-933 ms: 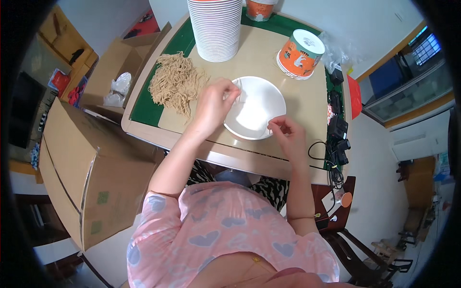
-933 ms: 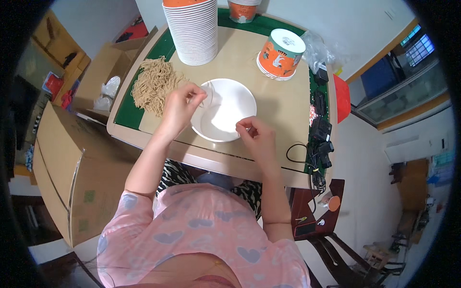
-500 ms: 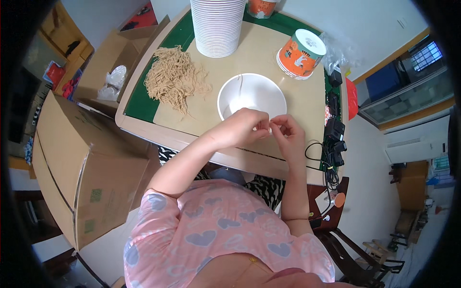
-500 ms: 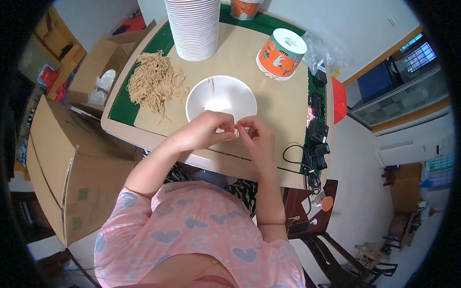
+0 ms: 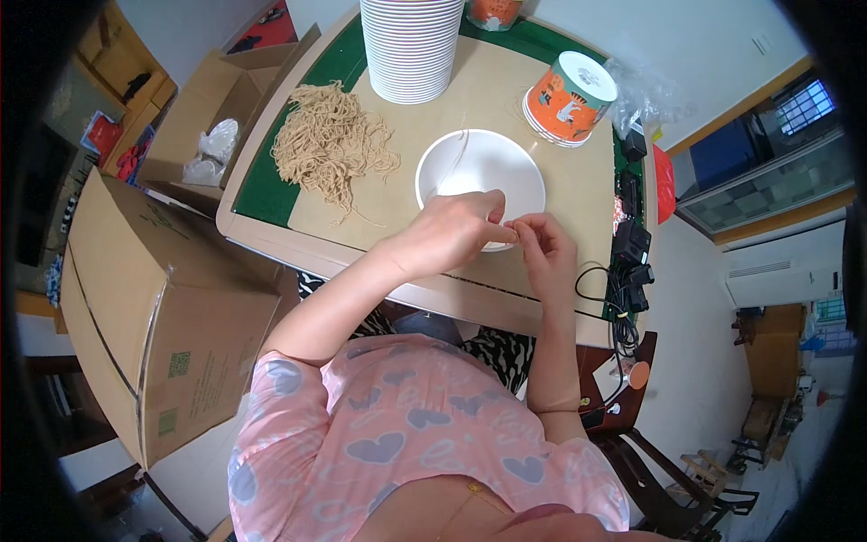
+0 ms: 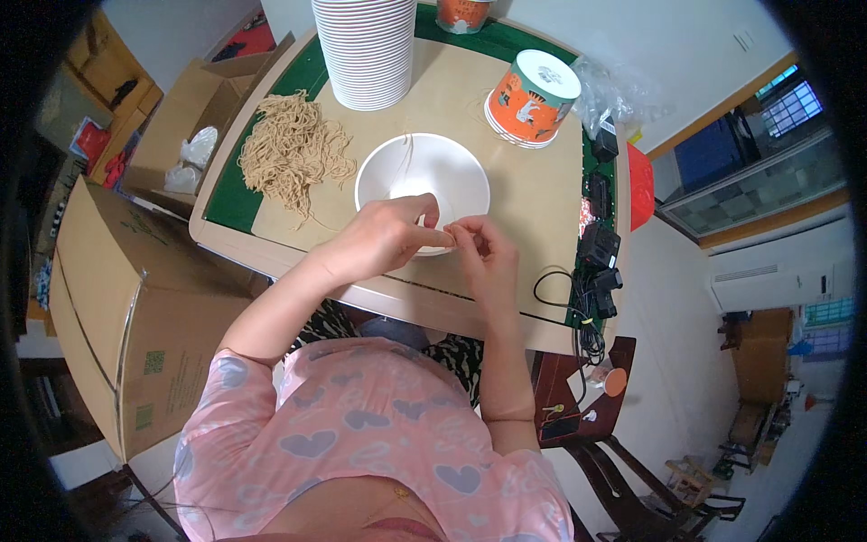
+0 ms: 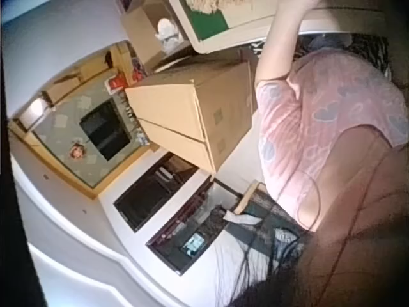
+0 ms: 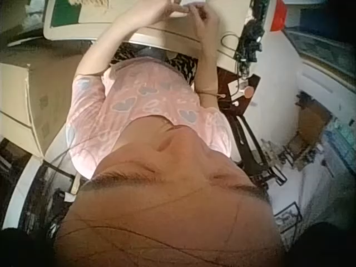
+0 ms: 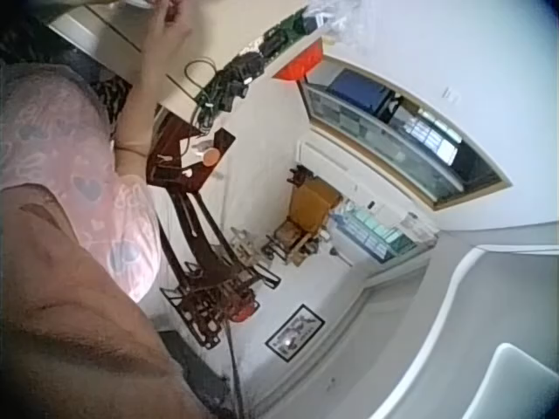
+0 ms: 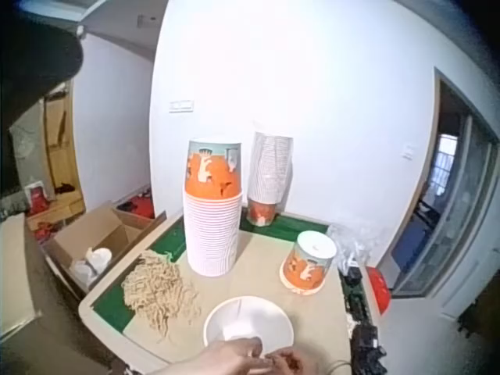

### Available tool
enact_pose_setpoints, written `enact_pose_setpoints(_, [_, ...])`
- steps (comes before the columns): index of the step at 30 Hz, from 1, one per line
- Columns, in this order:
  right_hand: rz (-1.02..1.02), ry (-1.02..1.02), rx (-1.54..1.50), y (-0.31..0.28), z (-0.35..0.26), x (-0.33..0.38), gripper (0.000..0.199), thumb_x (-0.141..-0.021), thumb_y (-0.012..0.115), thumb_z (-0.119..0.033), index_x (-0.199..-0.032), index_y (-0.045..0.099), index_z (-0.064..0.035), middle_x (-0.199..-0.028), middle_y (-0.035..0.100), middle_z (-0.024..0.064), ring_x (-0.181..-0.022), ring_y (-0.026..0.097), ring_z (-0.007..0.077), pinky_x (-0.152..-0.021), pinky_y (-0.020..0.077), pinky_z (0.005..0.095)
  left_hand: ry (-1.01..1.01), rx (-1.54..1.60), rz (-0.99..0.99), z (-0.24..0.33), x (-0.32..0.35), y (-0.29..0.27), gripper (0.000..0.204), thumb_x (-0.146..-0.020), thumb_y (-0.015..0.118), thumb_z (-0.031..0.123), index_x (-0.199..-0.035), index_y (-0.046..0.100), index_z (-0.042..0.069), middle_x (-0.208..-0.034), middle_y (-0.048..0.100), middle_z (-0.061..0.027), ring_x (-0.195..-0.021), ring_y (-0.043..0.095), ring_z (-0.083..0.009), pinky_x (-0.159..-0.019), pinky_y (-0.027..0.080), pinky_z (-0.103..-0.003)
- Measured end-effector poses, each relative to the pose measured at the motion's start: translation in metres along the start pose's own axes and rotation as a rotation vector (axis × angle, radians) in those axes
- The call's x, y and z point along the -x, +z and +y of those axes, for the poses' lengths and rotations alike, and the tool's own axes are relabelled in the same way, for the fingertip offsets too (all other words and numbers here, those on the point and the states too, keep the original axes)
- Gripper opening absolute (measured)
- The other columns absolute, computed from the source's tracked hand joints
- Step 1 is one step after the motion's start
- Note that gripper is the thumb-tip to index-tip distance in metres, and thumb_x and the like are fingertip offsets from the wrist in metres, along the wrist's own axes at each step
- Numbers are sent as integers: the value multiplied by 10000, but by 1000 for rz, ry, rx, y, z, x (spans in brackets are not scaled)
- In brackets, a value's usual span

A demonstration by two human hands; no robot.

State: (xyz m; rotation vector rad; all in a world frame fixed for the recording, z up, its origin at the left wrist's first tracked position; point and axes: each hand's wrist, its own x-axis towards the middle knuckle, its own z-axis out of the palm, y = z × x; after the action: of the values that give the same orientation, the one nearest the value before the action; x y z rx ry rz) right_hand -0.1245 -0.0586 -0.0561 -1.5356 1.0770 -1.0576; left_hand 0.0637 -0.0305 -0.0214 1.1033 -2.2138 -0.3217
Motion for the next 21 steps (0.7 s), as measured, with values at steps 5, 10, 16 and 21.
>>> enact_pose_setpoints(5, [-55,24,-50,-1,-3,-2,91,-896,608,-69,-934,655,-1,-710,601,-29,-618,477,18,-549,366,185,91,-210,80,-1,-2,10,162,-757,594,74,-900,660,113,-866,545,-71,-747,604,-250,-601,500,-387])
enact_pose_setpoints(10, [-43,5,-10,-1,4,-1,87,-893,611,-69,-933,657,-7,-659,545,-54,-590,432,14,-535,339,186,-10,-113,-10,4,-7,11,107,-797,628,104,-903,635,106,-910,570,-79,-753,615,-274,-627,501,-395])
enact_pose_setpoints(16, [-29,-43,1,4,2,5,65,-873,637,-77,-912,663,-32,-757,586,-26,-572,419,24,-532,348,192,-88,150,22,3,2,11,120,-778,680,95,-885,635,65,-922,585,-111,-782,613,-313,-648,503,-391])
enact_pose_setpoints(21, [27,-201,187,5,-6,13,56,-850,656,-64,-885,650,-21,-980,622,37,-587,451,45,-544,368,197,-271,335,45,0,-1,5,99,-811,683,98,-892,654,49,-862,611,-84,-737,621,-258,-624,491,-341])
